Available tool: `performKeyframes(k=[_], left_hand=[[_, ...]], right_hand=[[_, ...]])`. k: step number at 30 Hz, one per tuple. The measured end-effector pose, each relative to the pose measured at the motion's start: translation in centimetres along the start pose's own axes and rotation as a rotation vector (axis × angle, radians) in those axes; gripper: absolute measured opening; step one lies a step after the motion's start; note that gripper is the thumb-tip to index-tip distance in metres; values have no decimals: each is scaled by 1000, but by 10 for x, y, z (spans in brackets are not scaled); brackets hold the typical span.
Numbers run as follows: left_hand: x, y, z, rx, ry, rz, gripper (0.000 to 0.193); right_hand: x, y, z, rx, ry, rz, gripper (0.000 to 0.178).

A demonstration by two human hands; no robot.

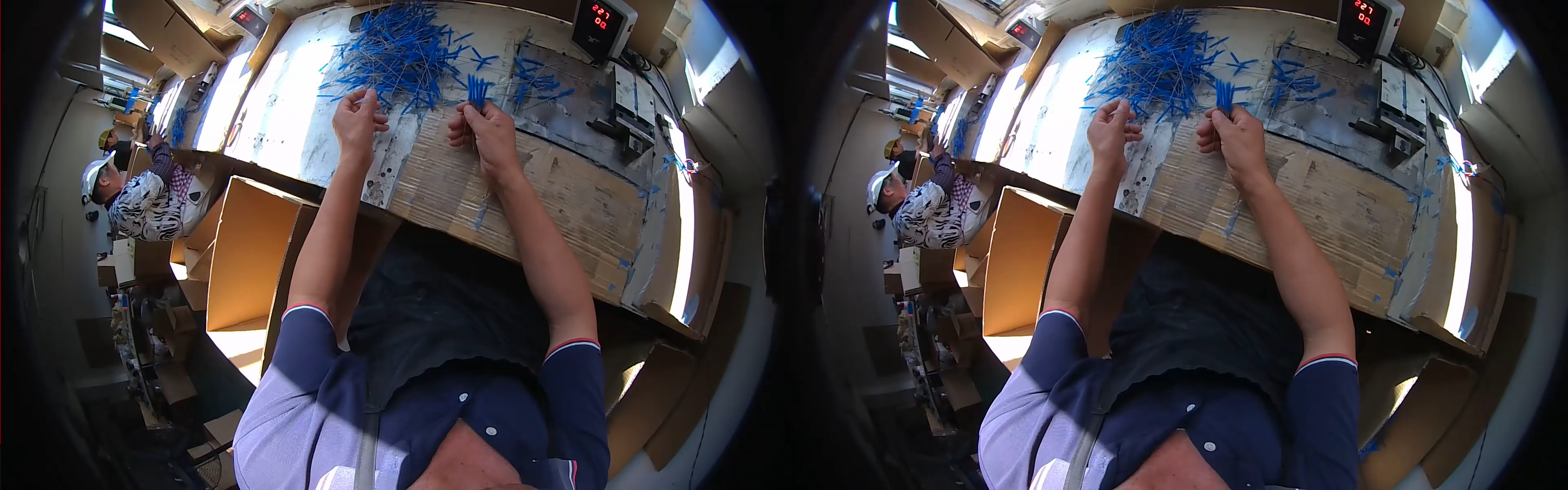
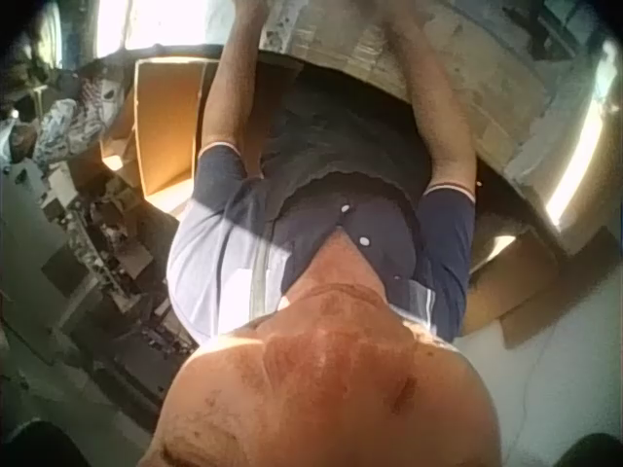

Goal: The person assembles small blue plastic components by hand at a workshop workbench.

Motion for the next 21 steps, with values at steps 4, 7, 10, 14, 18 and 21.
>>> performKeyframes(k=[4, 7, 10, 14, 18, 21], left_hand=[[-9, -19, 2, -76, 50, -32, 23], [-8, -23, -5, -42, 55, -29, 23], [-1, -26, -12, -45, 75, 33, 21], [12, -28, -33, 58, 109, 131, 17], [10, -26, -39, 58, 88, 55, 20], [3, -19, -19, -41, 74, -22, 23]], right_hand=[[1, 2, 5, -26, 73, 9, 22], [0, 4, 7, -40, 97, 6, 22], [-3, 4, 7, -36, 92, 7, 21], [-2, 5, 5, -24, 102, 16, 20], [-3, 5, 7, -34, 102, 17, 20], [-1, 5, 6, -42, 83, 16, 20]])
Point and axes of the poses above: each hand's wrist, its own y-axis away from the middle knuckle, its own z-axis out of the palm, x = y × z, the point moved 2 cm from there along -y, towards the middle knuckle, and after that the axes turned 6 degrees about y, right-handed, at the moved point
